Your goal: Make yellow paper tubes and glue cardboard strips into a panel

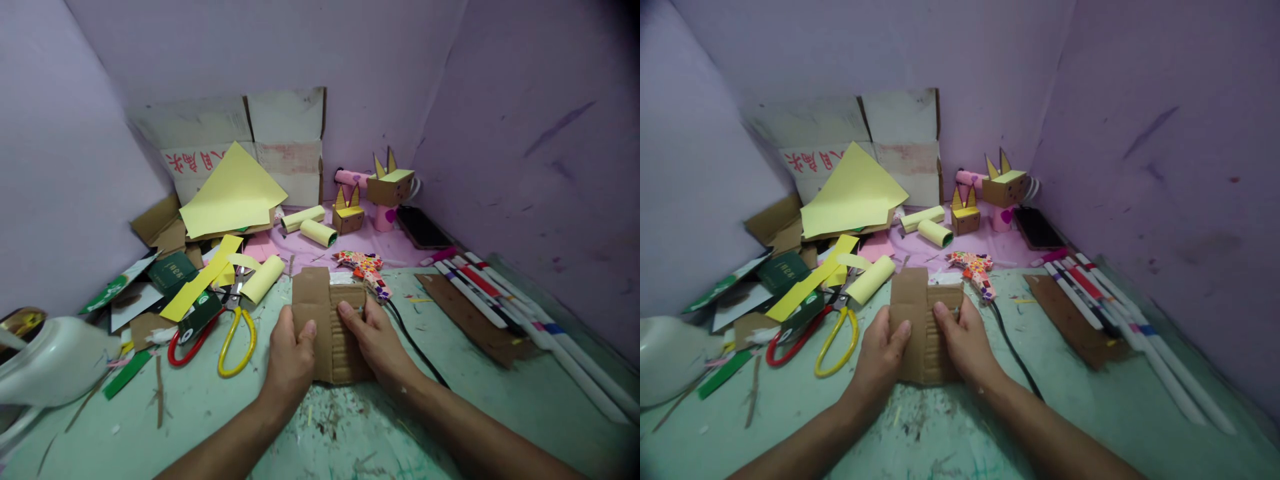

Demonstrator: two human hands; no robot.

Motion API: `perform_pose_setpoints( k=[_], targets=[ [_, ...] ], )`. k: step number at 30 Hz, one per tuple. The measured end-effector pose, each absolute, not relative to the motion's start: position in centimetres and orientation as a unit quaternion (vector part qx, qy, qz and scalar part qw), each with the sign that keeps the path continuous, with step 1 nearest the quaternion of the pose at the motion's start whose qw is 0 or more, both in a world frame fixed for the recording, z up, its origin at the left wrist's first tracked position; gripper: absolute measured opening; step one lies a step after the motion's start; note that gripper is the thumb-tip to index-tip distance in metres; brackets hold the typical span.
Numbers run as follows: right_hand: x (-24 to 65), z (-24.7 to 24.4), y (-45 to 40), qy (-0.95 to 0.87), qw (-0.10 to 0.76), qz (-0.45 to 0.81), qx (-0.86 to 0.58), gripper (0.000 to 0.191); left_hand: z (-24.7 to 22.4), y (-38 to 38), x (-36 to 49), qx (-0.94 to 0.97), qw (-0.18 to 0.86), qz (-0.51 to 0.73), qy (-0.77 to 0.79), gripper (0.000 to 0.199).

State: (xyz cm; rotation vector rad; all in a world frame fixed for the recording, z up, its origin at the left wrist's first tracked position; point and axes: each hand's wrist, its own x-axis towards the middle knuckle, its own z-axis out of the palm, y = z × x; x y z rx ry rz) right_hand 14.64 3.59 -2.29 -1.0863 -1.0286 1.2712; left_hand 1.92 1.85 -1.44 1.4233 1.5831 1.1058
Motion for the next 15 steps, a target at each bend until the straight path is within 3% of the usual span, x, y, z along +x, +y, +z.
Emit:
perform_pose_setpoints(
  k=[6,15],
  targets=[
    [14.6,-2.2,3.7,-0.426,0.554,0.554,-0.453,0.037,-1.4,2.0,2.0,0.545,0.364,0.438,0.615,0.015],
    [16.6,-0.2,3.7,-0.390,0.473,0.710,-0.347,0.041,-0.8,2.9,1.2,0.454,0.505,0.515,0.523,0.031]
  ],
)
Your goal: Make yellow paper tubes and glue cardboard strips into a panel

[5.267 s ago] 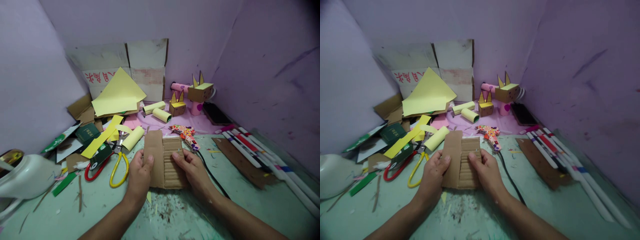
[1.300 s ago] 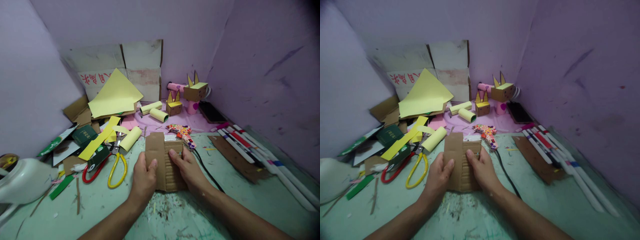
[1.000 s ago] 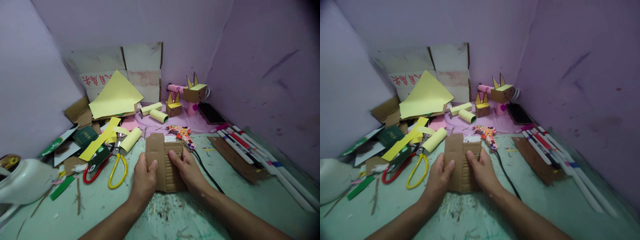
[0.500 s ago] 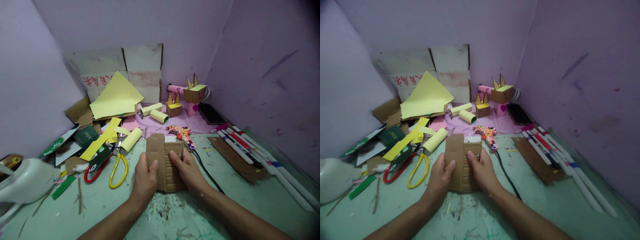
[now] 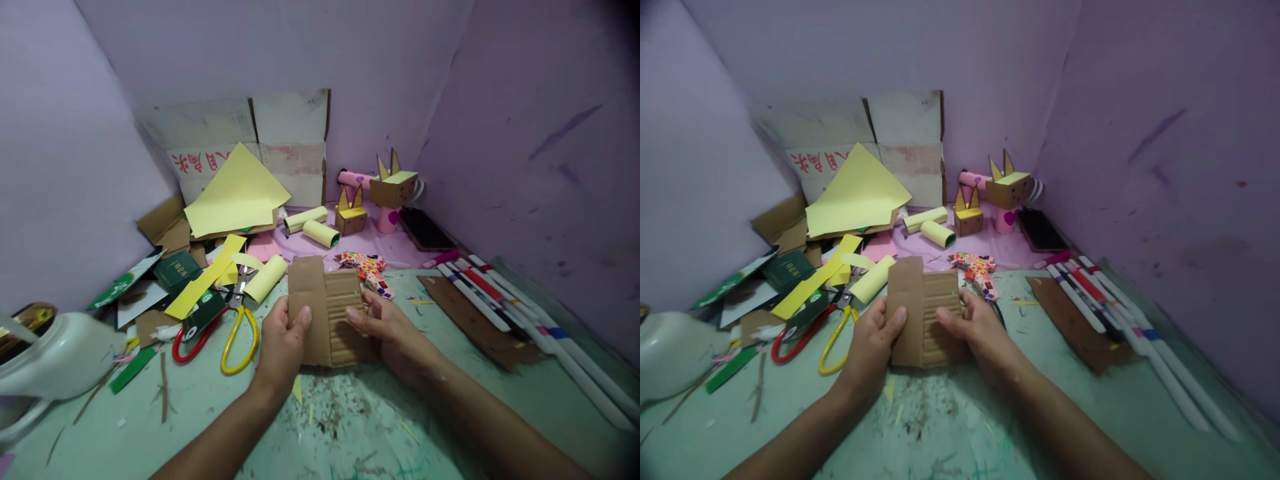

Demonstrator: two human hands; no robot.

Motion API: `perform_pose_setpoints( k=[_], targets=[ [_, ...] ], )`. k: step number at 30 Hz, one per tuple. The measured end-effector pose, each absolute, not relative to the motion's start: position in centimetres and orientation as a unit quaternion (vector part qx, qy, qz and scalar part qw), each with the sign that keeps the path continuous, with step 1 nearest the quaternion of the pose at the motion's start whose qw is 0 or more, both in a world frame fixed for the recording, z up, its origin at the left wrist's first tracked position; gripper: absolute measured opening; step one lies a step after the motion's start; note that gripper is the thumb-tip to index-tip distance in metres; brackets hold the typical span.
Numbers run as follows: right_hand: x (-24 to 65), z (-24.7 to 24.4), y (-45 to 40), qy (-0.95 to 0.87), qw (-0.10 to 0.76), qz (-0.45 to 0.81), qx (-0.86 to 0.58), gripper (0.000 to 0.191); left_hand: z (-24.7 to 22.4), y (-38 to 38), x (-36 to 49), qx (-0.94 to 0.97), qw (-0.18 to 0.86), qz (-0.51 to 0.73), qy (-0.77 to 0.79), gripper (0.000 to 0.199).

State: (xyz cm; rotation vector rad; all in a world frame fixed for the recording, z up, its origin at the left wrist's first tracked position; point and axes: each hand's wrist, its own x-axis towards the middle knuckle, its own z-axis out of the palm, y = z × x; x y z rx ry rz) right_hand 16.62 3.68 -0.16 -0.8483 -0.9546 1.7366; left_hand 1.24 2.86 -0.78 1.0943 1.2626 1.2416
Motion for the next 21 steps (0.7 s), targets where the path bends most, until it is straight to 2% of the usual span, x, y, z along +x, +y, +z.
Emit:
perform_pose_setpoints(
  k=[3,6,16,21],
  targets=[
    [16.6,-0.7,3.5,-0.417,0.451,0.698,-0.368,0.040,-1.1,2.9,1.0,0.431,0.502,0.553,0.506,0.032],
    [16.1,-1.2,3.5,-0.439,0.472,0.663,-0.381,0.036,-1.3,2.8,0.9,0.416,0.529,0.574,0.467,0.036],
    [15.7,-1.7,3.4,-0.444,0.507,0.633,-0.381,0.039,-1.5,2.6,0.8,0.381,0.607,0.541,0.439,0.033],
    [15.3,-1.7,3.1,-0.441,0.507,0.618,-0.408,0.043,-1.8,2.6,1.0,0.366,0.595,0.536,0.473,0.036]
  ],
)
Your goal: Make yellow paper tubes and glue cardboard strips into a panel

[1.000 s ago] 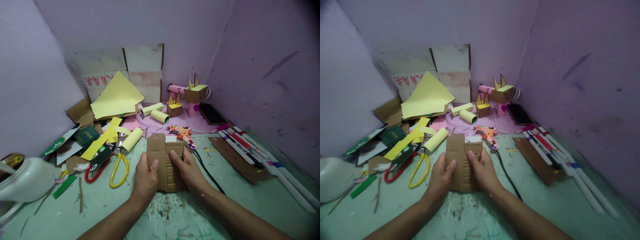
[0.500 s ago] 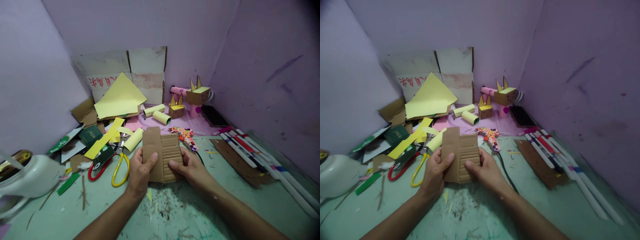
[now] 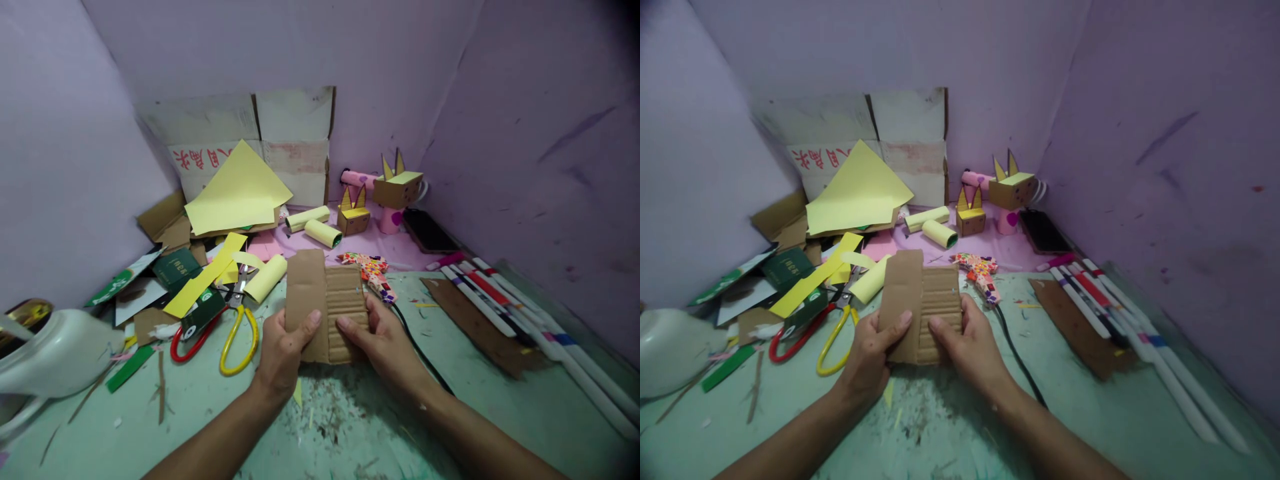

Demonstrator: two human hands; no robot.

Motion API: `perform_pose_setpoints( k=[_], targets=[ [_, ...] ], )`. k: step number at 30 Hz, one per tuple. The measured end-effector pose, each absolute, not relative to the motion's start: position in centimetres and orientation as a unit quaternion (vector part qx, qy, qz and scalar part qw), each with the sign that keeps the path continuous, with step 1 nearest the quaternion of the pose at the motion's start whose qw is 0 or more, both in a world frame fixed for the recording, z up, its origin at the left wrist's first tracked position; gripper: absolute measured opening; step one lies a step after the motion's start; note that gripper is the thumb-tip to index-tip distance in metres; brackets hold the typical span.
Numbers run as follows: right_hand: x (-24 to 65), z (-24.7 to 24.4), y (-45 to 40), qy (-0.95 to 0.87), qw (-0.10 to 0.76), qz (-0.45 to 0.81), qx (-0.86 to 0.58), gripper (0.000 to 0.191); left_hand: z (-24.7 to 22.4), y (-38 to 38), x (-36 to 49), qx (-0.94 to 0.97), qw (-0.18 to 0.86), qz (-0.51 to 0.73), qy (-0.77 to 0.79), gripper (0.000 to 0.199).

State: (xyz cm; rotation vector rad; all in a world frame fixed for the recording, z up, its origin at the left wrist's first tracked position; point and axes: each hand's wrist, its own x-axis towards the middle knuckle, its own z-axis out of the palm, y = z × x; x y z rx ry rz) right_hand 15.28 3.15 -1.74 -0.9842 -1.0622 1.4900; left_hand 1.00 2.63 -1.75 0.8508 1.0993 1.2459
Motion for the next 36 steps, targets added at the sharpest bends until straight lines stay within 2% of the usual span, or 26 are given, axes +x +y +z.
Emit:
perform_pose_setpoints(
  k=[6,12,24,28,36],
  targets=[
    [14.8,-2.7,2.8,-0.496,0.526,0.523,-0.451,0.032,-2.0,2.4,1.5,0.384,0.545,0.546,0.507,0.040],
    [14.6,-3.6,2.6,-0.510,0.527,0.496,-0.465,0.027,-1.3,2.1,1.9,0.404,0.499,0.542,0.543,0.038],
    [14.2,-3.9,2.6,-0.524,0.529,0.469,-0.476,0.026,-1.6,1.9,1.9,0.392,0.511,0.547,0.535,0.038],
    [14.2,-3.4,2.5,-0.508,0.536,0.498,-0.455,0.027,-1.5,1.9,2.0,0.384,0.526,0.551,0.522,0.037],
    [15.9,-1.7,3.7,-0.372,0.514,0.658,-0.404,0.034,-0.6,2.0,1.4,0.380,0.603,0.509,0.483,0.037]
  ],
)
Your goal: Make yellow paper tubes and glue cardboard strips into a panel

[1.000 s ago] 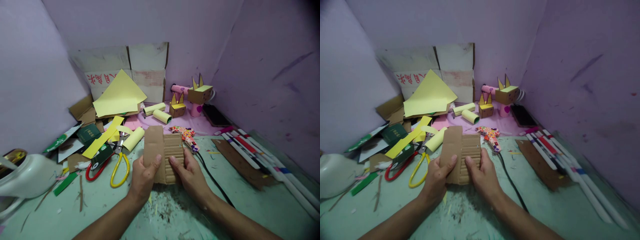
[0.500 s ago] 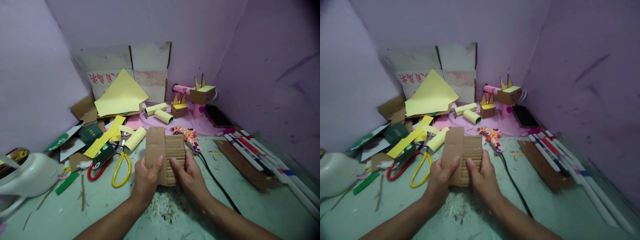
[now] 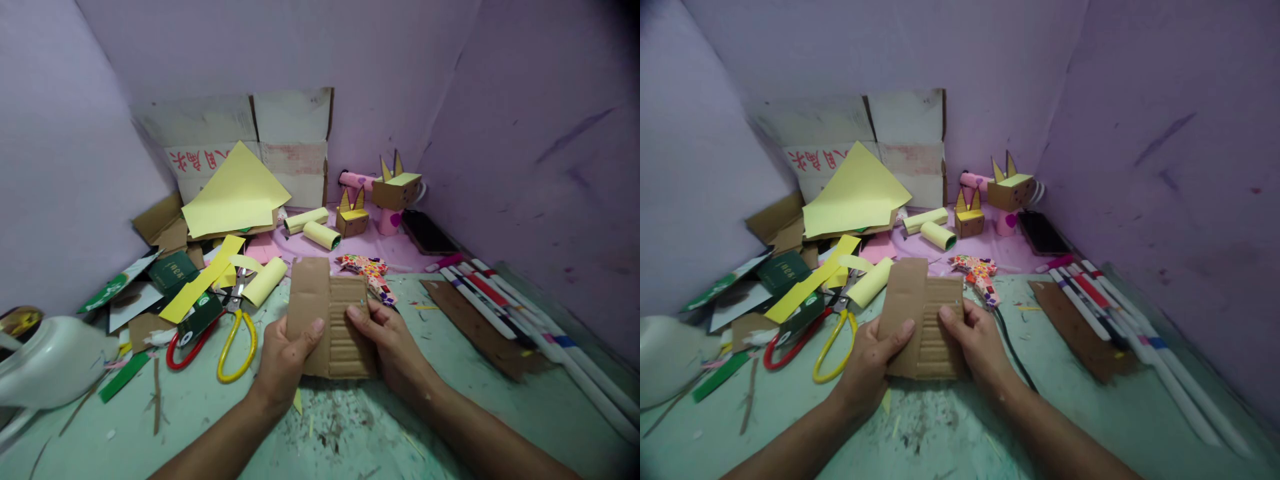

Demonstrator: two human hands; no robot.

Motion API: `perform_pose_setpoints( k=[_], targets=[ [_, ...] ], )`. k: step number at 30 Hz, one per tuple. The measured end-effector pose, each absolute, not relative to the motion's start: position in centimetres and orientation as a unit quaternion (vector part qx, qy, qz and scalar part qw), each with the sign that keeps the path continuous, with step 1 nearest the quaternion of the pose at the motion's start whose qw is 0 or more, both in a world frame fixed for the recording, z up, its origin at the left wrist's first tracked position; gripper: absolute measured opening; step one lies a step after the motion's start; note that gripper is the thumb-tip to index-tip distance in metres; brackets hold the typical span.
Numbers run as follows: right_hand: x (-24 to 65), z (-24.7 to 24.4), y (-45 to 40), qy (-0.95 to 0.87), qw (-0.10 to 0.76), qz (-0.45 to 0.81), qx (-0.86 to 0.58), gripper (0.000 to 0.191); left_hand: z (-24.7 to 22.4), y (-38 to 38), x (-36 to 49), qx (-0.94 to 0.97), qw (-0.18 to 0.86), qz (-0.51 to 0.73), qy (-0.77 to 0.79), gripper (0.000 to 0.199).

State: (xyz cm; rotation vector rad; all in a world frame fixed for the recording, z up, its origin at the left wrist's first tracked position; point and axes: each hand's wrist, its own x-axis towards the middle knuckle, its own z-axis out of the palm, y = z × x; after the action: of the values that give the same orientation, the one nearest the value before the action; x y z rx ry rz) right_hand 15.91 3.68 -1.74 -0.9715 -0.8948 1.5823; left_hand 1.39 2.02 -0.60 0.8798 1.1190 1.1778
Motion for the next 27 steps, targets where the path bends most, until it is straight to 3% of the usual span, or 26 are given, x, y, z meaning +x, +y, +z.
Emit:
perform_pose_setpoints(
  k=[4,7,27],
  targets=[
    [16.3,-1.2,4.1,-0.331,0.548,0.655,-0.401,0.037,-0.2,2.2,0.6,0.403,0.680,0.431,0.435,0.039],
    [16.1,-1.2,3.8,-0.354,0.532,0.647,-0.415,0.038,-0.1,2.7,0.2,0.384,0.700,0.449,0.401,0.036],
    [15.0,-1.6,2.9,-0.471,0.479,0.573,-0.470,0.035,0.2,2.5,1.5,0.375,0.605,0.491,0.502,0.037]
  ],
)
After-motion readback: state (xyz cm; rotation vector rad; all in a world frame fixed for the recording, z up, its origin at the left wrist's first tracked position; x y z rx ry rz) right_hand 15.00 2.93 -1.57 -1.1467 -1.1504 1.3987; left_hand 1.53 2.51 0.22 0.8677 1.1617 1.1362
